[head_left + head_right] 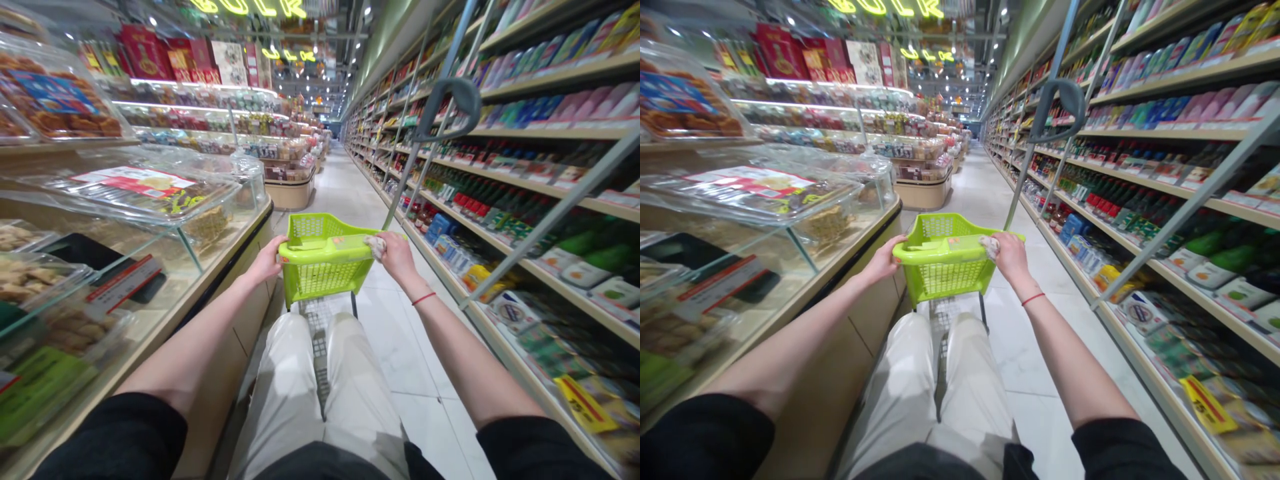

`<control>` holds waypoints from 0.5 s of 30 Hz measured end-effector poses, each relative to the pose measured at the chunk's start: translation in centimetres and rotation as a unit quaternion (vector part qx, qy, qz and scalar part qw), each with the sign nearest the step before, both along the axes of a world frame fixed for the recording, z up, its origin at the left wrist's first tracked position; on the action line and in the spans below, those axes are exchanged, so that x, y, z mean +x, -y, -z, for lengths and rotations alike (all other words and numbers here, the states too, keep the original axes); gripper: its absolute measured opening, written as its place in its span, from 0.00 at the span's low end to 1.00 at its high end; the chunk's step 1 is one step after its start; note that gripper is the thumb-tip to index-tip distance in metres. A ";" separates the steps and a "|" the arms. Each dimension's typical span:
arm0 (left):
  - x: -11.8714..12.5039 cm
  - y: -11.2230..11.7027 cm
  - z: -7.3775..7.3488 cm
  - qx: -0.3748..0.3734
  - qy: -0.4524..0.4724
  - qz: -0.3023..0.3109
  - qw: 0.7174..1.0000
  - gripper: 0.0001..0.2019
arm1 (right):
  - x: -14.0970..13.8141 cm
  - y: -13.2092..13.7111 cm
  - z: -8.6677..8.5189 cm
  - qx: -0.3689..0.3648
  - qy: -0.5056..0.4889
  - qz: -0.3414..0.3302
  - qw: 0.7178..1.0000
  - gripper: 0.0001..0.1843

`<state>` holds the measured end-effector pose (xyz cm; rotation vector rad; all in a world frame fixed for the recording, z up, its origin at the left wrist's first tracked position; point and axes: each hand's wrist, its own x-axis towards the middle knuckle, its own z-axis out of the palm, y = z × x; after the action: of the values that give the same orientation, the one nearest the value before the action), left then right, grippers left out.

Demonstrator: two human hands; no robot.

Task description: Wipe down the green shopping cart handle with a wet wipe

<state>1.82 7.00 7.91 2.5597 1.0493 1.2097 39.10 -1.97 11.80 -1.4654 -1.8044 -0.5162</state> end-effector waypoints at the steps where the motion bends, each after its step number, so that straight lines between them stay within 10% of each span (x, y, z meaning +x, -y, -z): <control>1: -0.2 0.0 -0.1 -0.003 0.003 -0.004 1.000 0.29 | -0.4 0.3 0.2 0.011 -0.004 -0.001 1.000 0.14; 15: -2.7 0.6 -1.3 -0.039 -0.037 -0.101 0.993 0.33 | -2.8 3.5 -0.5 -0.003 -0.049 -0.052 0.997 0.28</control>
<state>-0.84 6.36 9.21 2.5045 1.3728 1.0992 36.27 -5.49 12.26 -1.3692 -1.7950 -0.3802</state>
